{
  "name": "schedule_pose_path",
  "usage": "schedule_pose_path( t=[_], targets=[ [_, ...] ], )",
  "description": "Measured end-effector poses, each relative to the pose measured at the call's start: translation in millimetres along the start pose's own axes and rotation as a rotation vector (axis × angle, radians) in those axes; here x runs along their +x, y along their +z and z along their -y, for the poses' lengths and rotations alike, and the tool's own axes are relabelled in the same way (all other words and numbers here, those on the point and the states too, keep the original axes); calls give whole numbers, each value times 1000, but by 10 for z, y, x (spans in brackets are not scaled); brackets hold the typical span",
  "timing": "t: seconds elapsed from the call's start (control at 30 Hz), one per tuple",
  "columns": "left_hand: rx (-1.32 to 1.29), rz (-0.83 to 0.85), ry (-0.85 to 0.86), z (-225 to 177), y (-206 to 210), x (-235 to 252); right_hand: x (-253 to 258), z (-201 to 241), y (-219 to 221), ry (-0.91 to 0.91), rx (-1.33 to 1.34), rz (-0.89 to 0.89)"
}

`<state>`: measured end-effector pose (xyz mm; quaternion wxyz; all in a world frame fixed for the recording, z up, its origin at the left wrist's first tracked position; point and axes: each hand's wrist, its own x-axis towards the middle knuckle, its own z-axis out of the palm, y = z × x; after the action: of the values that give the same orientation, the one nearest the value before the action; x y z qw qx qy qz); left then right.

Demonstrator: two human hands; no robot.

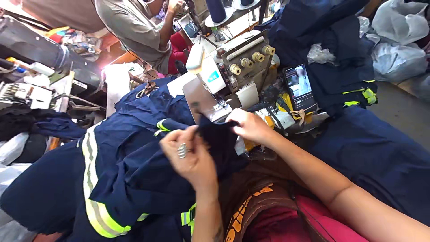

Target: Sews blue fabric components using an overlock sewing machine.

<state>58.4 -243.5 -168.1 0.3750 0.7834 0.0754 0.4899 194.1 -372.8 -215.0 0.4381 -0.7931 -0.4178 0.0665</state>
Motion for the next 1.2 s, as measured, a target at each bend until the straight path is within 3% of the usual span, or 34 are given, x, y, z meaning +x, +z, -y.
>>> schedule_pose_path(
  t=[0.07, 0.17, 0.3, 0.4, 0.5, 0.57, 0.63, 0.7, 0.8, 0.87, 0.93, 1.1, 1.2],
  targets=[
    [-111, 75, 6, -14, 229, -259, -129, -61, 36, 126, -47, -79],
    [-87, 3, 227, -175, 299, -306, -256, 22, 295, 177, 29, -126],
    [176, -230, 468, -255, -325, 236, -312, 183, 501, 204, 63, 77],
    [316, -344, 587, -147, -657, 997, -231, 130, 467, 179, 287, 18],
    [333, -213, 642, 184, -582, 1935, -146, 95, 327, 165, 744, -45],
    [482, 95, 442, 486, -529, 2235, -116, 114, 207, 302, 979, -12],
    [547, 468, 187, 605, -454, 2106, -86, 99, 144, 447, 1073, 7],
    [534, 645, 105, 621, -227, 1522, -107, 39, 181, 527, 1107, 37],
    [501, 633, 86, 626, 167, 376, -155, -52, 272, 571, 1133, 76],
    [504, 531, 53, 694, 332, -30, -158, -94, 277, 577, 1148, 87],
    [498, 490, 38, 769, 421, -87, -128, -109, 243, 563, 1141, 70],
    [433, 708, 16, 964, 496, 427, -1, -142, 218, 486, 1082, -38],
    [138, 767, -13, 1110, 405, 630, -61, -186, 256, 433, 1022, -71]
  ],
)
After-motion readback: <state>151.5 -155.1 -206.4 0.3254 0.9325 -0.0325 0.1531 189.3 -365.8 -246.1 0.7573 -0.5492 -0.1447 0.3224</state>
